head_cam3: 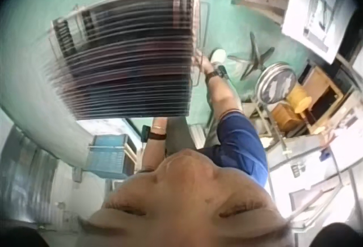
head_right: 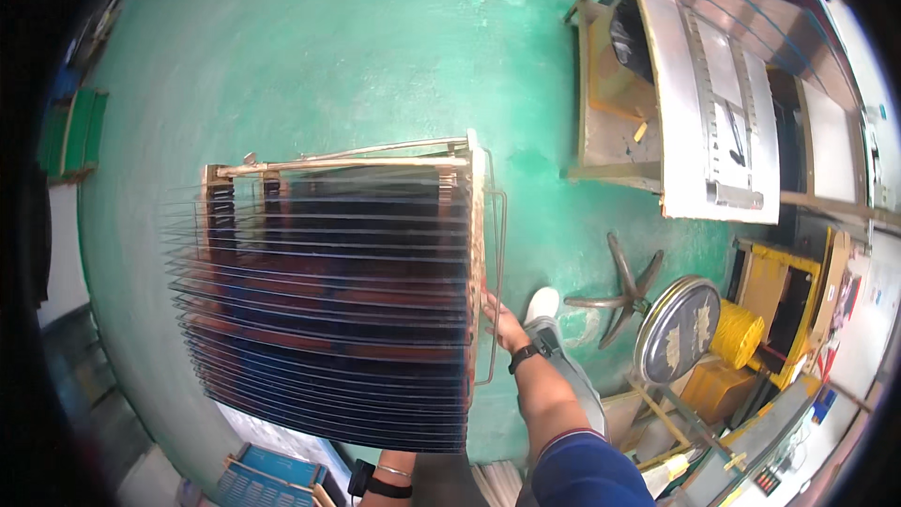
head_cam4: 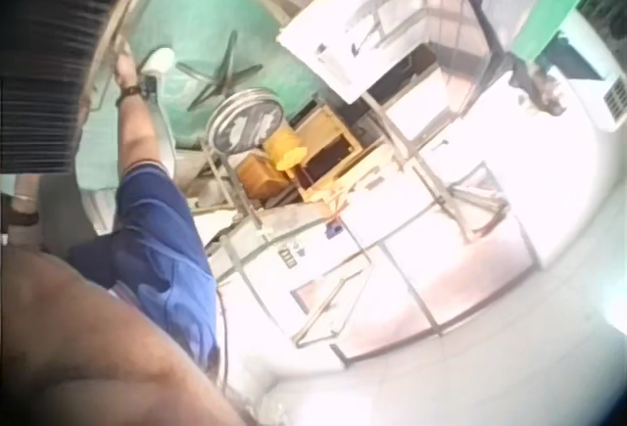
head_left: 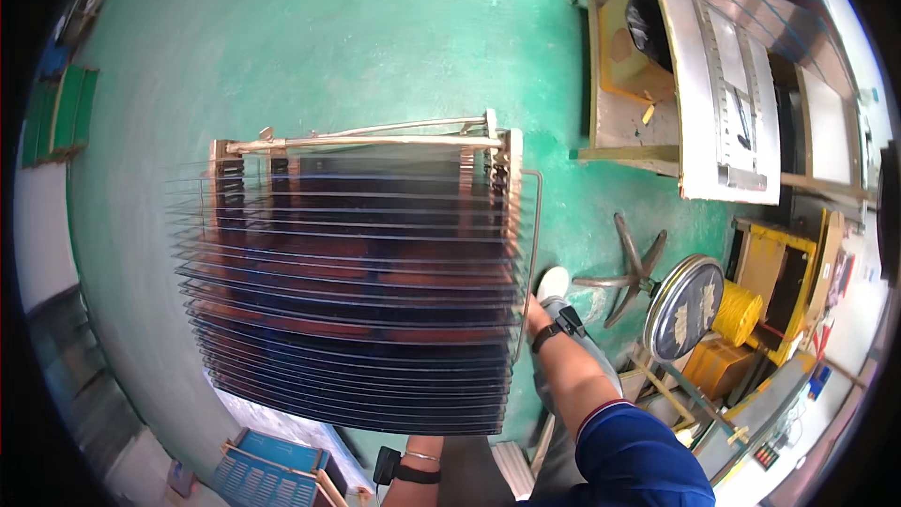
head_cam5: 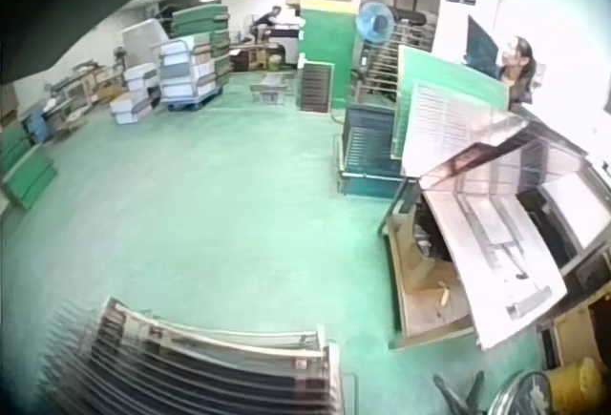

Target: Inspecting and sorting thin metal or printed circuit board sheets from a drying rack.

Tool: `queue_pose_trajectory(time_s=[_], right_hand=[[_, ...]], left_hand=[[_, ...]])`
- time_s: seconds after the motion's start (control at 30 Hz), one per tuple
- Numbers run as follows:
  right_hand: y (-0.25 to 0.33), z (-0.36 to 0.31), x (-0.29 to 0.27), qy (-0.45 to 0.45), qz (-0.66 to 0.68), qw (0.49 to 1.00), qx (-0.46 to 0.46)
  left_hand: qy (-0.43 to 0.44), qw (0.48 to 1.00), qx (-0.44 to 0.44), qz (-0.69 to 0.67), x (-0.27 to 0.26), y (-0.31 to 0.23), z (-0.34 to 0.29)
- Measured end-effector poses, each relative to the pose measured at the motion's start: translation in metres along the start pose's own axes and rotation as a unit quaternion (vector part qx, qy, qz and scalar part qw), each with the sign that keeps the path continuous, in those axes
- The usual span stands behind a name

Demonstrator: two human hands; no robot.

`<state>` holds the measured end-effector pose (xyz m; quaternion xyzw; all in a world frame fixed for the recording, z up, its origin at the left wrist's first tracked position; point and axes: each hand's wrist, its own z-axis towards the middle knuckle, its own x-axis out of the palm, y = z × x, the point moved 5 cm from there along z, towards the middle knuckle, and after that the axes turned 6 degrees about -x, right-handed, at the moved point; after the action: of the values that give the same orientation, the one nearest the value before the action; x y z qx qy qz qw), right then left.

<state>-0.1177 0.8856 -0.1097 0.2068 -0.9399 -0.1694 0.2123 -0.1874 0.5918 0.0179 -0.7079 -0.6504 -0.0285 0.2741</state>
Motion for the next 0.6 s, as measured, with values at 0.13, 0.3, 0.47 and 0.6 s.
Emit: queue_pose_trajectory(time_s=[0.13, 0.3, 0.47, 0.6], right_hand=[[0.065, 0.041, -0.087, -0.118, -0.189, 0.975, -0.020], [0.170, 0.115, -0.050, -0.021, -0.221, 0.972, -0.075], [0.221, 0.200, -0.064, -0.010, -0.273, 0.953, -0.134], [0.215, 0.191, -0.046, 0.039, -0.272, 0.957, -0.095]], left_hand=[[-0.040, 0.987, 0.050, -0.148, 0.113, -0.018, 0.015], [-0.110, 0.953, 0.140, -0.244, 0.166, -0.023, 0.023], [-0.147, 0.910, 0.208, -0.326, 0.205, 0.008, 0.029], [-0.172, 0.873, 0.265, -0.372, 0.215, 0.054, 0.017]])
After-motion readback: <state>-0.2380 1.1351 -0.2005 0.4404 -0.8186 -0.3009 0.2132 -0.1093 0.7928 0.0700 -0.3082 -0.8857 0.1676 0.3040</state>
